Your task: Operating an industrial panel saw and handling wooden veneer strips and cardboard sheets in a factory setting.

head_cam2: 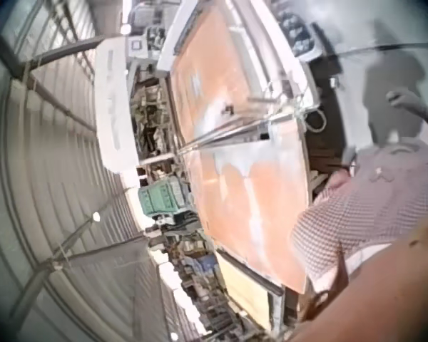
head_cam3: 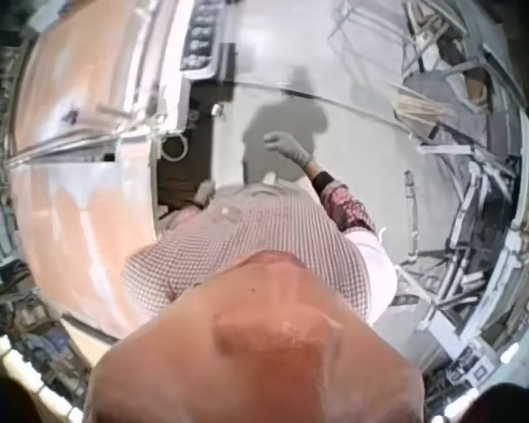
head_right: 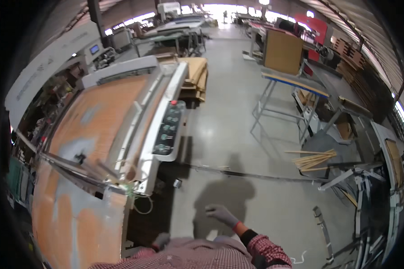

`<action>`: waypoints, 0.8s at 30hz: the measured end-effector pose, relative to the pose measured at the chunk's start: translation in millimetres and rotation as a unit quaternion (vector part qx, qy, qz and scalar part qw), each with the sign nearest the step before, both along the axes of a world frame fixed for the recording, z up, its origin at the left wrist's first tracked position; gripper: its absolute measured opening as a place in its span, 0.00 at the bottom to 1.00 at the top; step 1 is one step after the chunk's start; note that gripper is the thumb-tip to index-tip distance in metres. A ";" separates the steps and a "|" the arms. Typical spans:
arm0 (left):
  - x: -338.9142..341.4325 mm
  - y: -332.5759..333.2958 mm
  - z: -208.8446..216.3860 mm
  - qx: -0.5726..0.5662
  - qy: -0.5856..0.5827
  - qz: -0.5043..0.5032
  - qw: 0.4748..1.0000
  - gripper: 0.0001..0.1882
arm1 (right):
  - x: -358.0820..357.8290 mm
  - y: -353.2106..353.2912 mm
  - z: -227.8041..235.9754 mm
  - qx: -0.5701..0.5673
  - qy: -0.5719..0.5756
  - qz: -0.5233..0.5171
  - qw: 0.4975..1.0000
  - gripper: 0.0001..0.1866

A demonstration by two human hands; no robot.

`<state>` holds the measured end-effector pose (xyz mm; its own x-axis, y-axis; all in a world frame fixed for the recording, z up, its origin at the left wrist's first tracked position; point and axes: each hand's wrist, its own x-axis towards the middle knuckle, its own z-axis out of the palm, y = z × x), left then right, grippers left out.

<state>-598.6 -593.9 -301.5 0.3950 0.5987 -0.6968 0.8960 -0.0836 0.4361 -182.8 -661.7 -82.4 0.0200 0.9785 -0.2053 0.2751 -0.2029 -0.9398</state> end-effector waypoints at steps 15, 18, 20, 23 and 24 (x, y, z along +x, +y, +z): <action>660.7 399.7 246.8 -0.040 -0.241 -0.360 0.901 0.19 | 527.0 78.1 -187.0 -0.162 0.013 -0.588 0.793 0.14; 711.5 489.0 237.1 0.006 -0.122 -0.434 0.893 0.22 | 479.3 126.5 -99.9 -0.363 -0.395 -0.120 0.835 0.09; 772.0 550.9 253.2 -0.083 -0.211 -0.390 0.893 0.22 | 473.1 143.2 -144.2 -0.185 -0.391 -0.243 0.868 0.17; 851.7 654.1 214.9 -0.028 -0.196 -0.398 0.895 0.22 | 525.9 214.2 -165.3 -0.277 -0.320 -0.251 0.871 0.13; 884.0 690.5 209.7 0.032 -0.153 -0.428 0.890 0.23 | 558.3 243.0 -178.6 -0.285 -0.315 -0.256 0.868 0.12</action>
<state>285.5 96.6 -91.9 0.8912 0.0226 -0.4530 0.3325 -0.7119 0.6186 375.5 -418.6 -261.1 0.7074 0.5504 -0.4433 0.4345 -0.8334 -0.3414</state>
